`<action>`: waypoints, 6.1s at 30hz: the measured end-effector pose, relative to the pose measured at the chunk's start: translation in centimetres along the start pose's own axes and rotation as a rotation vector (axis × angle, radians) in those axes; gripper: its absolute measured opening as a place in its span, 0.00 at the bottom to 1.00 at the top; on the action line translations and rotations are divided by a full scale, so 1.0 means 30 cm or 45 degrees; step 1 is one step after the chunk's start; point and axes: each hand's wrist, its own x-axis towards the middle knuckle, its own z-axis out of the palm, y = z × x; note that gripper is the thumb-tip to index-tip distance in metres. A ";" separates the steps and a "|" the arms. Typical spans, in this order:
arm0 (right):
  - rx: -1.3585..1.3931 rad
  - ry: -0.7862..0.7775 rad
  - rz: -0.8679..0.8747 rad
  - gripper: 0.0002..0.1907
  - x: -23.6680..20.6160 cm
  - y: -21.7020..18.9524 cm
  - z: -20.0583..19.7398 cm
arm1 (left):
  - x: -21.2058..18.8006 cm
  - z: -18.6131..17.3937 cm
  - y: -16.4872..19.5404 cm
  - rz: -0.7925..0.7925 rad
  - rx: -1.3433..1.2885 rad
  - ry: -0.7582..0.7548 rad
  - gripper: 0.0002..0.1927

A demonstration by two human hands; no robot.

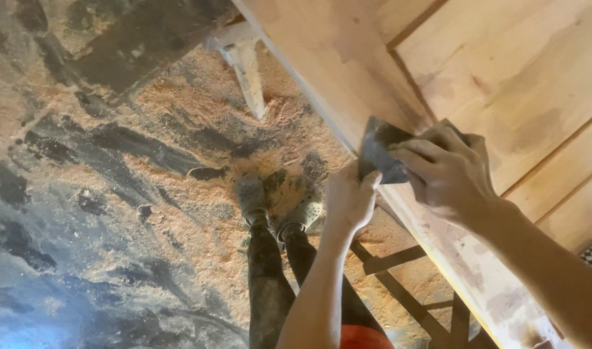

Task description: The person scrapes the surface of a wooden paneled door with a flat scraper blade, working along the rails and panels. They then open a can of wood filler, scoop filler onto a putty knife, and mix and work the filler between two blades.

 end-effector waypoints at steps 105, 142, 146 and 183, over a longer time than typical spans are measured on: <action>2.873 1.366 1.508 0.17 -0.477 -0.580 -0.468 | -0.489 0.009 0.763 0.675 0.543 -1.077 0.44; 2.212 1.948 2.199 0.18 -0.891 -0.577 -0.560 | -0.586 0.252 0.759 1.442 0.758 -1.592 0.52; 2.194 2.421 1.616 0.13 -0.951 -0.488 -0.587 | -0.637 0.234 0.776 1.194 0.773 -1.816 0.53; 0.035 1.683 1.339 0.16 -0.626 -0.678 -0.710 | -0.655 0.146 0.600 0.079 -0.516 -2.129 0.58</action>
